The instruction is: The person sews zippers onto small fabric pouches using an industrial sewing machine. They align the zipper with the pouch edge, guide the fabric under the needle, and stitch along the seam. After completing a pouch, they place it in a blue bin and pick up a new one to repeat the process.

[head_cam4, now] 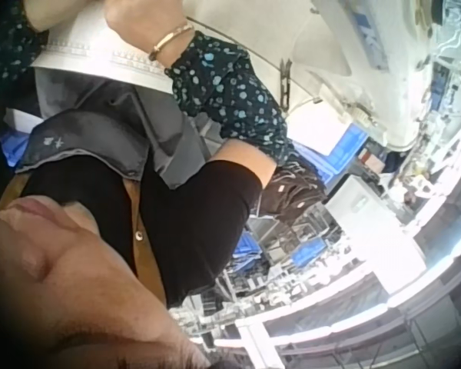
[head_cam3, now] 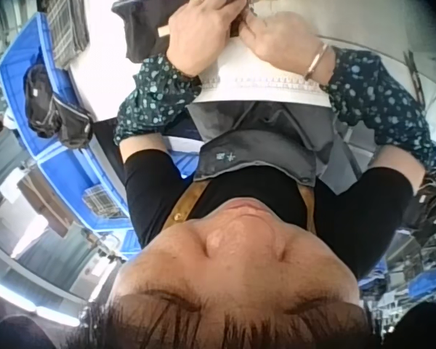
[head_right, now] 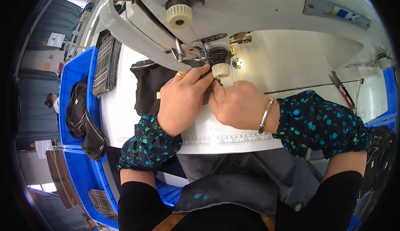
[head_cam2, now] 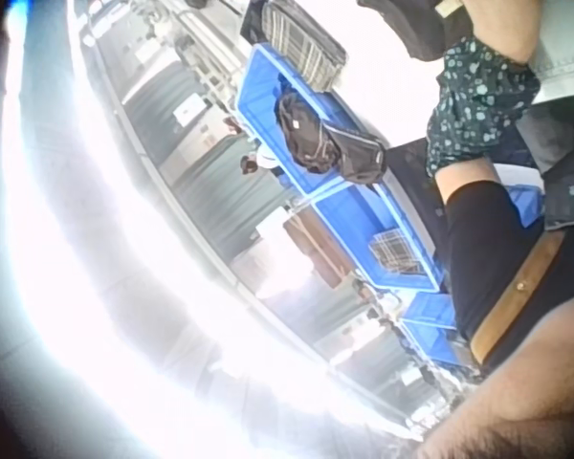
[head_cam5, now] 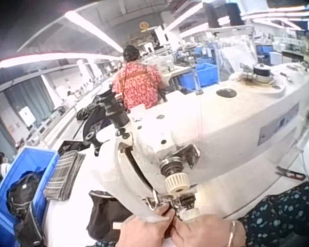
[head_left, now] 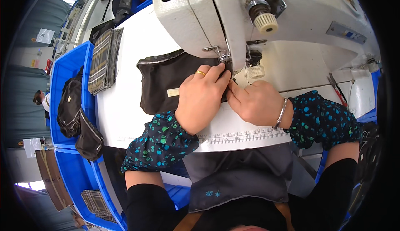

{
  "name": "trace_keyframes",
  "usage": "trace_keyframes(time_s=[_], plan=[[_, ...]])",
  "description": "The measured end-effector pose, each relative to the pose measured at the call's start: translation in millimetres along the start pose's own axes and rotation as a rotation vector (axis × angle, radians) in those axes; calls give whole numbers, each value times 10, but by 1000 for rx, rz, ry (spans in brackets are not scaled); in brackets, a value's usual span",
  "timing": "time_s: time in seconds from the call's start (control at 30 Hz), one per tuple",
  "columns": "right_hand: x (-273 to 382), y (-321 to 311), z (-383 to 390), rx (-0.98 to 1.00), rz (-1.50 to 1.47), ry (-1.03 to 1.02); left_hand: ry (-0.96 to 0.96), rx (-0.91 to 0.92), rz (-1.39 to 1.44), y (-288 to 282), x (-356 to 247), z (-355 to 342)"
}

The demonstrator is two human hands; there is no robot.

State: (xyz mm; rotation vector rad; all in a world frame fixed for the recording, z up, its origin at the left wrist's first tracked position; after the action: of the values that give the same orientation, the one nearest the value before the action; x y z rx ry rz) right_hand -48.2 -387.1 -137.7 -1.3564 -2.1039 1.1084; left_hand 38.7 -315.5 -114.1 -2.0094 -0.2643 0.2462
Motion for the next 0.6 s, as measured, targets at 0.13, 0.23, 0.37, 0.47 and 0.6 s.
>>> trace_keyframes(time_s=[0.13, 0.23, 0.37, 0.47, 0.6], plan=[[-25, 1, -4, 14, -7, 8, 2, -10, -19, 7, 9, -24], [-27, 3, -11, 18, -5, 11, 4, -18, -22, 0, 17, -18], [-24, 1, -11, 16, -2, 12, -28, 31, -21, -27, 25, 3], [-30, 2, 7, 14, -2, 10, -41, 75, -25, -66, 32, 18], [-25, -4, 15, 12, 26, 6, -1, 68, -86, -82, -7, 21]])
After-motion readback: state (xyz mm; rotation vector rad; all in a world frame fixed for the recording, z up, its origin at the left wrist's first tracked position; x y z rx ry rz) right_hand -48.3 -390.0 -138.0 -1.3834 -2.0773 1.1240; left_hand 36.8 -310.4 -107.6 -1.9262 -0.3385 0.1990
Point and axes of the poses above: each hand's wrist, its own z-axis away from the middle knuckle, its own y-axis out of the palm, x = y × z, the point moved 7 cm from there along -z, towards the middle knuckle, and after that the axes turned 6 degrees about -x, right-handed, at the moved point
